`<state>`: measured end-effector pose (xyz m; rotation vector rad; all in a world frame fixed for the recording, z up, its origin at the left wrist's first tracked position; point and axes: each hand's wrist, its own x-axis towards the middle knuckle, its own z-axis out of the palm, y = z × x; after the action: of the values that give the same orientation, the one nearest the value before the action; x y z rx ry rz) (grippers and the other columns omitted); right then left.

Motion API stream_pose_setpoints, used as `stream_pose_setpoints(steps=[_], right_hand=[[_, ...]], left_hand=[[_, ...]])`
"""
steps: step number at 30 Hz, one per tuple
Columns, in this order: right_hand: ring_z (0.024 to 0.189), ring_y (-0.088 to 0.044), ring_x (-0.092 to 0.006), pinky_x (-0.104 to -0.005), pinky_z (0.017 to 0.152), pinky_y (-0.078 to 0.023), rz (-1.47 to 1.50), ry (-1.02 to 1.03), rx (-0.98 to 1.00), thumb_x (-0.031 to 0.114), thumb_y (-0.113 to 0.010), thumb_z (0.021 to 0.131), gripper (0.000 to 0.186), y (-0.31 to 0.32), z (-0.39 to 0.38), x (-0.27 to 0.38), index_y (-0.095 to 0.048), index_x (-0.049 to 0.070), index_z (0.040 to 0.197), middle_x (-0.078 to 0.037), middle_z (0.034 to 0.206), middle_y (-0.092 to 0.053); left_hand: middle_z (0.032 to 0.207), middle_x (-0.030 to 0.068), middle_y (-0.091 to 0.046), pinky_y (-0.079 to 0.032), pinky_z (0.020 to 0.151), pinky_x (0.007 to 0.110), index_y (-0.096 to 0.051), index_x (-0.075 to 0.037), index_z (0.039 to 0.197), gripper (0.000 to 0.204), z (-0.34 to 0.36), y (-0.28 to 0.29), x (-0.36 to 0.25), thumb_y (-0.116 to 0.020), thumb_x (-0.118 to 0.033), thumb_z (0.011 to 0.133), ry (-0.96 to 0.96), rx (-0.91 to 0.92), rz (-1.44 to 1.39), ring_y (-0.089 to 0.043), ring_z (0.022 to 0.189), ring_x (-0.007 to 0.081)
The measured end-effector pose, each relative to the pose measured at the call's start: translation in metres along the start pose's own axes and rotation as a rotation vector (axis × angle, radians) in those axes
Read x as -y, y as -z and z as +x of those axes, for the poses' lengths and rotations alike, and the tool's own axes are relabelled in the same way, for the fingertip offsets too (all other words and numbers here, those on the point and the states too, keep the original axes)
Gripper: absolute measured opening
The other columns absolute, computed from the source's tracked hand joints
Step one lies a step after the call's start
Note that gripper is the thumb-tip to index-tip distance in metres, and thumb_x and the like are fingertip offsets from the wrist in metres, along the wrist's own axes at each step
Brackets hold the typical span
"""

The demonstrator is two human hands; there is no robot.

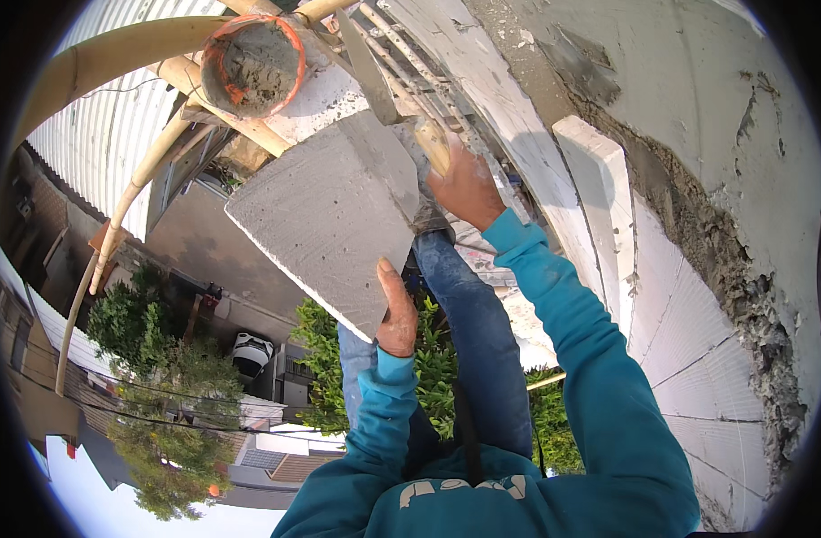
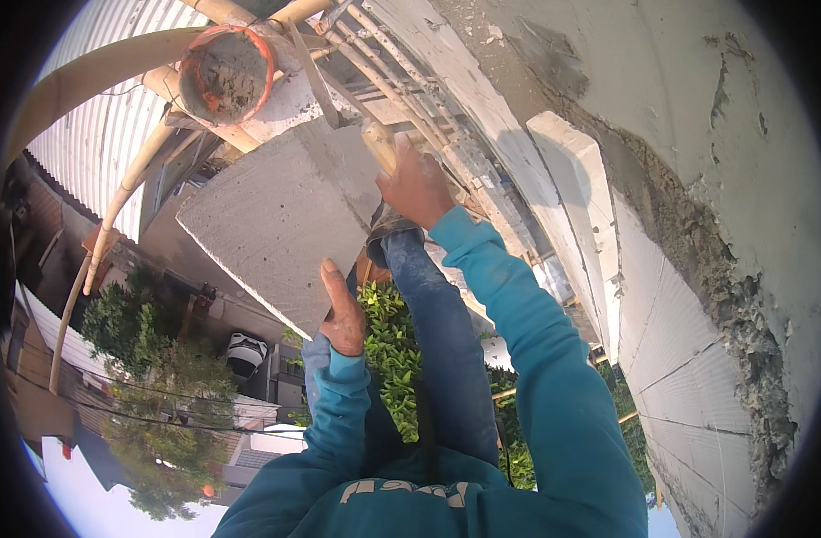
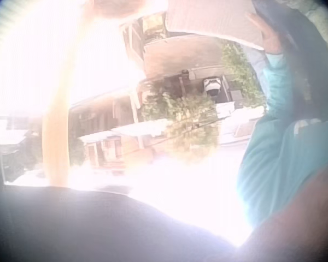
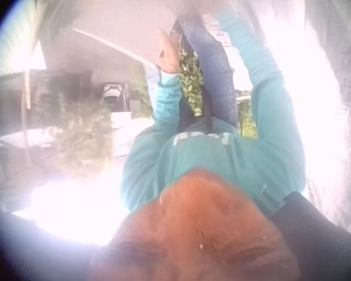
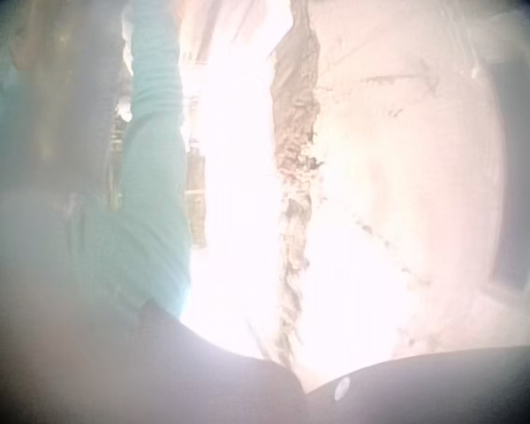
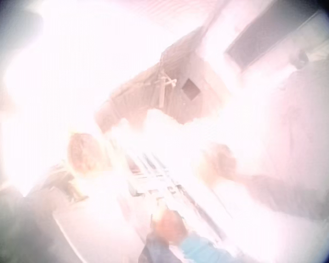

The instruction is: The person lays white concrete blocks on a wall using a trowel to apply mortar. They pick up blocks, apply mortar to the edges, position them on the wall, and tap them into place. The person also scoops mortar from a bucket and spreads it between blocks.

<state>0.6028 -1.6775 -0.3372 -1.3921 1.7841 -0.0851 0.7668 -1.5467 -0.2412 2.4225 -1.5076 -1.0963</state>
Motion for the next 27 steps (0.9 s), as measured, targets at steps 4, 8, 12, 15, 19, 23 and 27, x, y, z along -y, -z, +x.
stream_pose_setpoints(steps=[4, 8, 12, 15, 19, 23, 27], right_hand=[[0.077, -0.064, -0.0501, -0.0534, 0.07, -0.052, 0.506, -0.054, -0.224, 0.025, -0.07, 0.083, 0.059, 0.034, -0.025, 0.029, -0.048, -0.009, 0.126, -0.028, 0.081, -0.064], [0.077, -0.062, -0.0501, -0.0528, 0.071, -0.051, 0.137, 0.05, -0.152, 0.022, -0.07, 0.082, 0.06, 0.041, -0.043, 0.039, -0.046, -0.009, 0.128, -0.027, 0.082, -0.063], [0.081, -0.064, -0.0489, -0.0534, 0.071, -0.052, -0.008, -0.015, 0.151, 0.016, -0.07, 0.08, 0.057, 0.049, -0.04, 0.022, -0.045, -0.005, 0.126, -0.031, 0.09, -0.064], [0.086, -0.064, -0.0485, -0.0515, 0.076, -0.052, 0.293, 0.084, -0.168, 0.016, -0.07, 0.081, 0.059, 0.053, -0.049, 0.018, -0.044, -0.004, 0.131, -0.031, 0.094, -0.064], [0.085, -0.065, -0.0468, -0.0512, 0.074, -0.053, 0.102, 0.294, -0.267, 0.016, -0.071, 0.081, 0.064, 0.044, -0.048, 0.019, -0.043, -0.004, 0.134, -0.03, 0.094, -0.065], [0.076, -0.065, -0.0458, -0.0527, 0.071, -0.053, -0.122, -0.02, 0.256, 0.018, -0.071, 0.08, 0.058, 0.036, -0.039, 0.017, -0.043, -0.005, 0.126, -0.029, 0.088, -0.065], [0.075, -0.064, -0.0476, -0.054, 0.071, -0.052, 0.227, 0.133, -0.238, 0.017, -0.07, 0.08, 0.049, 0.035, -0.04, 0.024, -0.045, -0.002, 0.119, -0.028, 0.081, -0.065]], left_hand=[[0.134, 0.019, -0.058, -0.042, 0.106, 0.036, -0.055, 0.006, 0.132, 0.039, 0.018, 0.0, -0.006, -0.062, -0.015, 0.1, 0.157, -0.058, -0.515, -0.058, 0.117, 0.0238], [0.133, 0.0179, -0.058, -0.043, 0.105, 0.037, -0.055, 0.005, 0.132, 0.04, 0.033, 0.005, -0.033, -0.065, -0.013, 0.098, 0.457, -0.18, -0.834, -0.058, 0.117, 0.0236], [0.132, 0.0177, -0.059, -0.045, 0.103, 0.037, -0.056, 0.005, 0.13, 0.04, 0.041, 0.015, -0.053, -0.066, -0.013, 0.097, 0.372, -0.222, -1.022, -0.058, 0.116, 0.024], [0.132, 0.0179, -0.059, -0.045, 0.102, 0.037, -0.056, 0.005, 0.13, 0.041, 0.044, 0.012, -0.053, -0.068, -0.011, 0.095, 0.442, -0.217, -0.943, -0.059, 0.115, 0.024], [0.13, 0.0171, -0.061, -0.045, 0.103, 0.037, -0.056, 0.005, 0.13, 0.041, 0.046, 0.008, -0.049, -0.07, -0.01, 0.094, 0.456, -0.237, -1.026, -0.059, 0.116, 0.0232], [0.129, 0.0165, -0.062, -0.044, 0.103, 0.036, -0.058, 0.006, 0.128, 0.04, 0.043, 0.009, -0.048, -0.071, -0.01, 0.093, 0.498, -0.198, -1.064, -0.059, 0.115, 0.0223], [0.131, 0.0162, -0.06, -0.044, 0.103, 0.035, -0.056, 0.006, 0.13, 0.043, 0.042, 0.005, -0.042, -0.072, -0.011, 0.093, 0.436, -0.231, -1.001, -0.059, 0.115, 0.0232]])
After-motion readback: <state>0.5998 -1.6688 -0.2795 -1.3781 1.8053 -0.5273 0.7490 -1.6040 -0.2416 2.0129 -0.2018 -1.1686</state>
